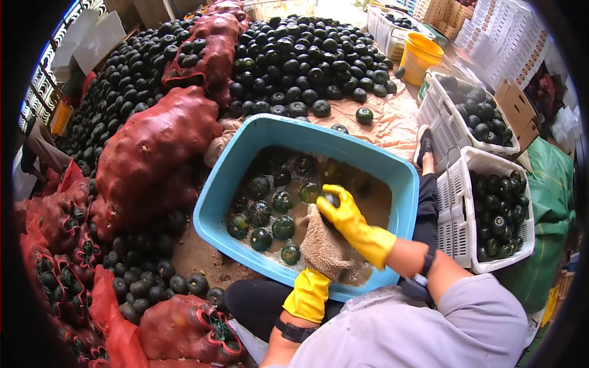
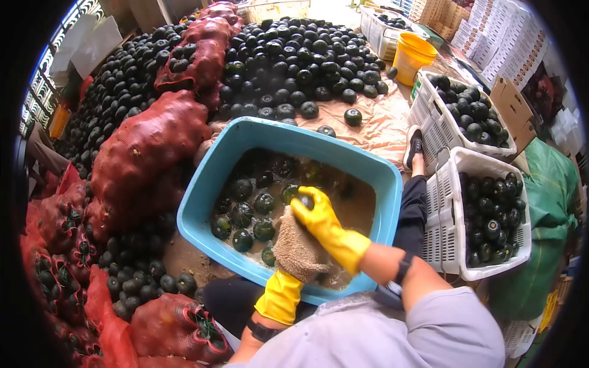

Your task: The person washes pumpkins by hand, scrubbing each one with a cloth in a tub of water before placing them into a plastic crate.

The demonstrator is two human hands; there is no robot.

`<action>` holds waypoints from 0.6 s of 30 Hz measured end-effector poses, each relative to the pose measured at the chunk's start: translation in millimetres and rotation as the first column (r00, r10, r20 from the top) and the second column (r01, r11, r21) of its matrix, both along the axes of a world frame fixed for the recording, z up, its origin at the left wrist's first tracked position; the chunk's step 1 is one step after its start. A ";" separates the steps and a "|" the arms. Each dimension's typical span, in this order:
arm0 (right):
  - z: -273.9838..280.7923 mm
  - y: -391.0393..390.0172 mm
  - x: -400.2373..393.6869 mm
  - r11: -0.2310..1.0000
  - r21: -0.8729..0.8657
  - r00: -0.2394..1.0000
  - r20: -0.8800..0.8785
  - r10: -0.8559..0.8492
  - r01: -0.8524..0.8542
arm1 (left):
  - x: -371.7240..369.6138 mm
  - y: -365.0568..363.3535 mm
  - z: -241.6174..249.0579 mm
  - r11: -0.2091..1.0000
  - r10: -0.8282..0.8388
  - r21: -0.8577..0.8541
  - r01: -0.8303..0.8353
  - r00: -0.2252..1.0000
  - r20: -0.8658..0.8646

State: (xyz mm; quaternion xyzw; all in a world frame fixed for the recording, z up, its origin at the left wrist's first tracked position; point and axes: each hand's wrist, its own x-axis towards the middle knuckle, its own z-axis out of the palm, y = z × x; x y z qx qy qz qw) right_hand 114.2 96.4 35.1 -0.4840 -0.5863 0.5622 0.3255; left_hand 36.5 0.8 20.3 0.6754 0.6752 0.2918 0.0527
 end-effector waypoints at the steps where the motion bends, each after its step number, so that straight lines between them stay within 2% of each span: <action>1: 19.8 -27.7 3.9 0.996 0.067 0.993 -0.093 0.066 -0.060 | -7.6 -3.8 2.0 0.999 -0.033 0.040 0.022 0.949 0.313; 2: 6.7 -47.9 13.9 0.938 0.280 0.970 -0.071 0.234 -0.206 | -15.1 -7.6 3.5 0.992 -0.100 0.119 0.033 0.778 0.620; 3: 17.6 -67.4 23.8 0.869 0.361 0.936 0.035 0.350 -0.339 | -22.8 -11.1 4.9 0.978 -0.179 0.209 0.006 0.546 0.819; 4: 19.5 -65.8 28.3 0.788 0.498 0.921 0.060 0.386 -0.362 | -24.4 -3.0 -24.9 0.983 -0.155 0.181 -0.020 0.434 0.887; 5: 25.1 -53.0 29.1 0.682 0.626 0.904 0.090 0.419 -0.378 | -25.8 4.2 -6.4 0.994 -0.054 0.097 -0.047 0.560 0.827; 6: 36.2 -20.9 18.9 0.684 0.568 0.853 0.061 0.518 -0.457 | -18.3 6.5 28.2 0.993 0.111 -0.041 -0.112 0.751 0.651; 7: 0.4 -12.2 15.4 0.870 0.450 0.980 0.084 0.182 -0.200 | -8.3 11.2 48.6 0.972 0.233 -0.145 -0.187 0.861 0.452; 8: -11.9 -6.5 14.0 0.873 0.480 0.990 0.140 0.020 -0.086 | 4.0 13.4 61.5 0.950 0.302 -0.179 -0.255 0.893 0.333; 9: -18.0 -2.4 9.8 0.857 0.515 0.972 0.186 -0.142 0.026 | 13.5 15.9 47.7 0.930 0.363 -0.080 -0.359 0.860 0.358; 10: -15.0 -8.6 18.9 0.835 0.537 0.993 0.066 0.100 -0.119 | 5.1 14.0 41.0 0.969 0.184 0.045 -0.243 0.831 0.525; 11: 8.8 -24.7 23.9 0.836 0.478 0.959 0.047 0.280 -0.268 | -3.3 12.0 33.8 0.977 -0.021 0.175 -0.125 0.756 0.654; 12: 30.5 -31.0 30.7 0.887 0.258 0.908 -0.069 0.413 -0.384 | -17.4 7.5 53.2 0.952 -0.144 0.299 -0.061 0.773 0.618; 13: 43.4 -25.9 35.9 0.865 0.034 0.841 -0.216 0.496 -0.501 | -17.1 -3.4 44.7 0.970 -0.047 0.212 -0.117 0.767 0.639; 14: 33.2 -9.5 39.6 0.839 -0.230 0.848 -0.342 0.405 -0.494 | -16.8 -14.2 36.8 0.978 0.049 0.121 -0.168 0.756 0.652; 15: 9.6 6.9 34.3 0.913 -0.007 0.910 -0.080 0.406 -0.408 | -16.2 -4.1 33.8 0.984 0.148 0.001 -0.178 0.825 0.545; 16: 20.8 -8.1 22.5 0.871 0.317 0.927 0.144 0.346 -0.374 | -15.6 6.3 31.1 0.975 0.220 -0.115 -0.189 0.885 0.411; 17: 33.2 -30.9 13.5 0.717 0.591 0.922 0.330 0.202 -0.369 | -20.8 5.9 14.6 0.982 0.112 0.085 -0.167 0.886 0.449; 18: 34.3 -37.5 13.1 0.665 0.654 0.928 0.323 0.188 -0.362 | -26.0 5.5 -2.0 0.952 -0.006 0.277 -0.133 0.894 0.449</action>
